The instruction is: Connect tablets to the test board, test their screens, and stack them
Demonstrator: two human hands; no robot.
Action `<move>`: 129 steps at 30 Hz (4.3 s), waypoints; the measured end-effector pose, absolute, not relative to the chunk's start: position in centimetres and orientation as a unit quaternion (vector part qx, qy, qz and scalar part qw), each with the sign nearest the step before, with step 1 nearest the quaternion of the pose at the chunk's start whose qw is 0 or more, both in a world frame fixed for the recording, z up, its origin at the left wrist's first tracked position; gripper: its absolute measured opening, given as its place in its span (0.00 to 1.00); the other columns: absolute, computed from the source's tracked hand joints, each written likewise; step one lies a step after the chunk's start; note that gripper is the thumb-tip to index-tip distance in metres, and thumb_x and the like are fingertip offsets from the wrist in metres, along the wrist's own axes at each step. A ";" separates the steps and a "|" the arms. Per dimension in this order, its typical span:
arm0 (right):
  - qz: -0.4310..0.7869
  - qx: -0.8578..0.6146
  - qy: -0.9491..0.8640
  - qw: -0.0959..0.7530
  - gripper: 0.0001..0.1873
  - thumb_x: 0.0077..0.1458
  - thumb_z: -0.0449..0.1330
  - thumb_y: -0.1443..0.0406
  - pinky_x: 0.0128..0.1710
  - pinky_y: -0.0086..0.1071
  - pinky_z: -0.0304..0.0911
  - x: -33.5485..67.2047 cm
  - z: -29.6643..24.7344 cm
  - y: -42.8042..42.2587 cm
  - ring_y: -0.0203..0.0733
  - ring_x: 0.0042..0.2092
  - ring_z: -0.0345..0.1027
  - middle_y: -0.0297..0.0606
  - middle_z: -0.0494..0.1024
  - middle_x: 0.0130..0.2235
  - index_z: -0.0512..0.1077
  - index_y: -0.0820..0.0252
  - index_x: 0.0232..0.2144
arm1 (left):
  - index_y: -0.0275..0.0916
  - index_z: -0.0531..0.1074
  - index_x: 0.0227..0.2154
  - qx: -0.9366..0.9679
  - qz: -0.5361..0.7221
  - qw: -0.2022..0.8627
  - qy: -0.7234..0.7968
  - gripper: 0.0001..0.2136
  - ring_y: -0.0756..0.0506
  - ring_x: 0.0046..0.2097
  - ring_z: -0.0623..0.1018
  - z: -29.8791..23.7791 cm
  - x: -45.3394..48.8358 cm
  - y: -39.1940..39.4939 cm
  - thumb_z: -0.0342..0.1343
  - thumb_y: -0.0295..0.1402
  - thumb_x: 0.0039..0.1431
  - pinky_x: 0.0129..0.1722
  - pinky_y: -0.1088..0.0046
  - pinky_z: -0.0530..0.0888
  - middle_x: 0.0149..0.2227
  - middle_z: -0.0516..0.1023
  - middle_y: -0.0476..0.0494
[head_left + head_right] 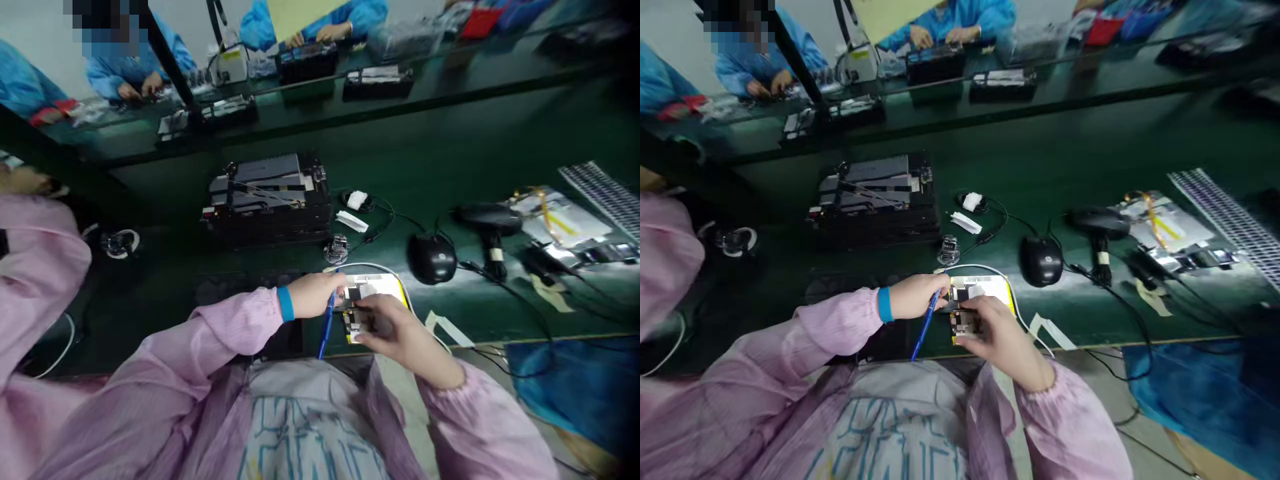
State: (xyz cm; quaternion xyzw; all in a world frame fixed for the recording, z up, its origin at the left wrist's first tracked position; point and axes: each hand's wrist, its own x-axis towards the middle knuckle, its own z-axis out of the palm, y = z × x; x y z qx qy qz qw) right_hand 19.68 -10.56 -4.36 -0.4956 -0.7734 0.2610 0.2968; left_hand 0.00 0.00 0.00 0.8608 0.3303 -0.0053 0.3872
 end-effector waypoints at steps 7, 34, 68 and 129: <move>0.130 -0.533 -0.784 0.290 0.25 0.51 0.65 0.54 0.54 0.55 0.57 18.4 -6.9 -11.5 0.55 0.52 0.64 0.48 0.71 0.51 0.68 0.58 0.48 | 0.38 0.63 0.27 0.839 0.038 0.407 0.360 0.05 0.53 0.27 0.65 -0.1 -0.4 0.8 0.52 0.25 0.55 0.30 0.76 0.60 0.25 0.67 0.54; 0.146 -0.508 -0.816 0.232 0.28 0.55 0.59 0.52 0.59 0.53 0.51 18.4 -5.9 -10.3 0.51 0.53 0.64 0.46 0.72 0.52 0.66 0.57 0.55 | 0.40 0.65 0.30 0.874 -0.108 0.321 0.347 0.05 0.47 0.31 0.75 0.3 -0.2 1.4 0.51 0.24 0.52 0.30 0.73 0.63 0.29 0.76 0.50; 0.095 -0.519 -0.823 0.209 0.28 0.54 0.59 0.48 0.53 0.56 0.54 17.0 -5.5 -9.9 0.56 0.50 0.61 0.45 0.71 0.49 0.69 0.54 0.53 | 0.40 0.67 0.31 0.865 -0.079 0.299 0.396 0.03 0.45 0.34 0.77 0.1 0.1 0.3 0.52 0.27 0.54 0.31 0.73 0.65 0.31 0.78 0.49; 0.039 -0.489 -0.803 0.338 0.11 0.59 0.60 0.68 0.55 0.45 0.63 17.8 -6.5 -10.9 0.46 0.50 0.69 0.43 0.79 0.45 0.73 0.65 0.44 | 0.38 0.69 0.27 0.970 0.001 0.033 0.241 0.16 0.46 0.29 0.68 -0.3 -1.3 -3.7 0.38 0.25 0.66 0.28 0.71 0.66 0.24 0.65 0.45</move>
